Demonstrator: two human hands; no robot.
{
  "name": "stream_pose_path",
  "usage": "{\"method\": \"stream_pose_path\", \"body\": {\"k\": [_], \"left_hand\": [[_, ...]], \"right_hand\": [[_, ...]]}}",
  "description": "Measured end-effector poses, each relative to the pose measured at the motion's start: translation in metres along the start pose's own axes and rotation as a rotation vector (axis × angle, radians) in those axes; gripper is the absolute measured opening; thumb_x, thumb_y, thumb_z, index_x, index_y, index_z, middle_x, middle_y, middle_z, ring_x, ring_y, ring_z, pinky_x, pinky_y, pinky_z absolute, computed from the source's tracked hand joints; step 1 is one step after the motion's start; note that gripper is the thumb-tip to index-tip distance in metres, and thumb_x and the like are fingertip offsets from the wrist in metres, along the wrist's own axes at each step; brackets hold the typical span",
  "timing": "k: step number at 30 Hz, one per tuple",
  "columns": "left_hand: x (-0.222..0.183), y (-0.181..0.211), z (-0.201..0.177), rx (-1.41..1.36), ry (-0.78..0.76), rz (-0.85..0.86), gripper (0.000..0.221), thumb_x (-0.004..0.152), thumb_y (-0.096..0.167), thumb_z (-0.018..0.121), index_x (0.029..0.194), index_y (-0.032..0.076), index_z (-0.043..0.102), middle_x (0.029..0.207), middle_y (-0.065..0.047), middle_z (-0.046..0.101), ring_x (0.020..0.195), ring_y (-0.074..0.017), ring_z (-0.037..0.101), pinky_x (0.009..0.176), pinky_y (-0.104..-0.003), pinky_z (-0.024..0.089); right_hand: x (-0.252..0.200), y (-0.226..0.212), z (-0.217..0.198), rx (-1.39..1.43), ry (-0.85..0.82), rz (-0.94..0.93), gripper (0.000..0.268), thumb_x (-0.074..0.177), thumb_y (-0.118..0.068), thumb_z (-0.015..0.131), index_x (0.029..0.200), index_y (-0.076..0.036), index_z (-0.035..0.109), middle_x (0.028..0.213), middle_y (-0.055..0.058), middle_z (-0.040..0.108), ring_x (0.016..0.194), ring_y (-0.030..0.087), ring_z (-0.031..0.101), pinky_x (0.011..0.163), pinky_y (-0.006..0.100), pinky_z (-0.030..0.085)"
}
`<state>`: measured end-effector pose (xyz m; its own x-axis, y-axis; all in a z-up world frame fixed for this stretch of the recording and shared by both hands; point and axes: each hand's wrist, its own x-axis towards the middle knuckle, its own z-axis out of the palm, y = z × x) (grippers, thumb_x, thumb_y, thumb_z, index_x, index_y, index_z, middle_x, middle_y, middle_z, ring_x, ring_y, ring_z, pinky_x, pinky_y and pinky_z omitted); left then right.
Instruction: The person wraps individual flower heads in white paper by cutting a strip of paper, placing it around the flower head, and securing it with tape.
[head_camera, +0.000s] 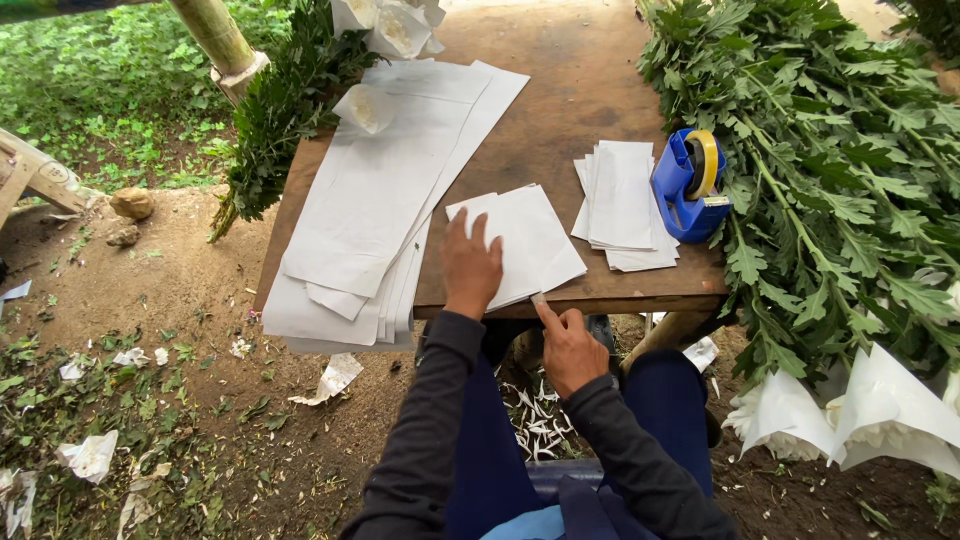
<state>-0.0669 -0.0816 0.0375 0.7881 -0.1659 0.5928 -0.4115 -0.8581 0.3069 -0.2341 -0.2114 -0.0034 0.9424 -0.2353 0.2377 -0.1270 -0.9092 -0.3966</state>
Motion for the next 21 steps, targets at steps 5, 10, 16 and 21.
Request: {"method": "stream_pose_path", "body": {"k": [5,10,16,21], "left_hand": [[-0.008,0.02,-0.003,-0.009,-0.62,-0.241,0.075,0.108,0.056,0.024,0.162,0.004,0.03,0.172,-0.023,0.016,0.159,-0.0394,0.008,0.122,-0.069,0.004],[-0.016,0.011,0.013,0.054,-0.629,-0.225,0.083,0.107,0.066,0.015,0.163,0.006,0.025,0.173,-0.018,0.012,0.16,-0.036,0.003,0.123,-0.067,-0.001],[-0.015,0.011,0.013,0.036,-0.628,-0.232,0.083,0.106,0.065,0.018,0.163,0.005,0.026,0.173,-0.019,0.013,0.16,-0.0359,0.004,0.124,-0.067,0.0],[-0.021,0.003,0.031,0.045,-0.581,-0.221,0.088,0.104,0.069,0.019,0.163,0.003,0.024,0.172,-0.02,0.013,0.16,-0.0361,0.005,0.126,-0.062,0.004]], "right_hand": [[0.007,0.005,0.011,-0.031,0.015,-0.027,0.037,0.101,-0.03,0.05,0.137,-0.04,0.055,0.099,0.0,0.049,0.066,0.038,0.069,0.058,0.052,0.059],[0.002,0.01,-0.01,-0.056,-0.023,-0.049,0.04,0.102,-0.032,0.047,0.139,-0.045,0.054,0.103,-0.002,0.051,0.067,0.035,0.071,0.061,0.05,0.061],[-0.023,0.054,-0.017,-0.149,-0.042,-0.004,0.043,0.1,-0.036,0.046,0.139,-0.053,0.053,0.105,-0.009,0.054,0.072,0.026,0.074,0.068,0.041,0.064],[-0.024,0.047,-0.028,-0.128,-0.034,0.016,0.041,0.101,-0.037,0.049,0.138,-0.051,0.054,0.105,-0.007,0.053,0.075,0.031,0.074,0.069,0.046,0.063]]}}
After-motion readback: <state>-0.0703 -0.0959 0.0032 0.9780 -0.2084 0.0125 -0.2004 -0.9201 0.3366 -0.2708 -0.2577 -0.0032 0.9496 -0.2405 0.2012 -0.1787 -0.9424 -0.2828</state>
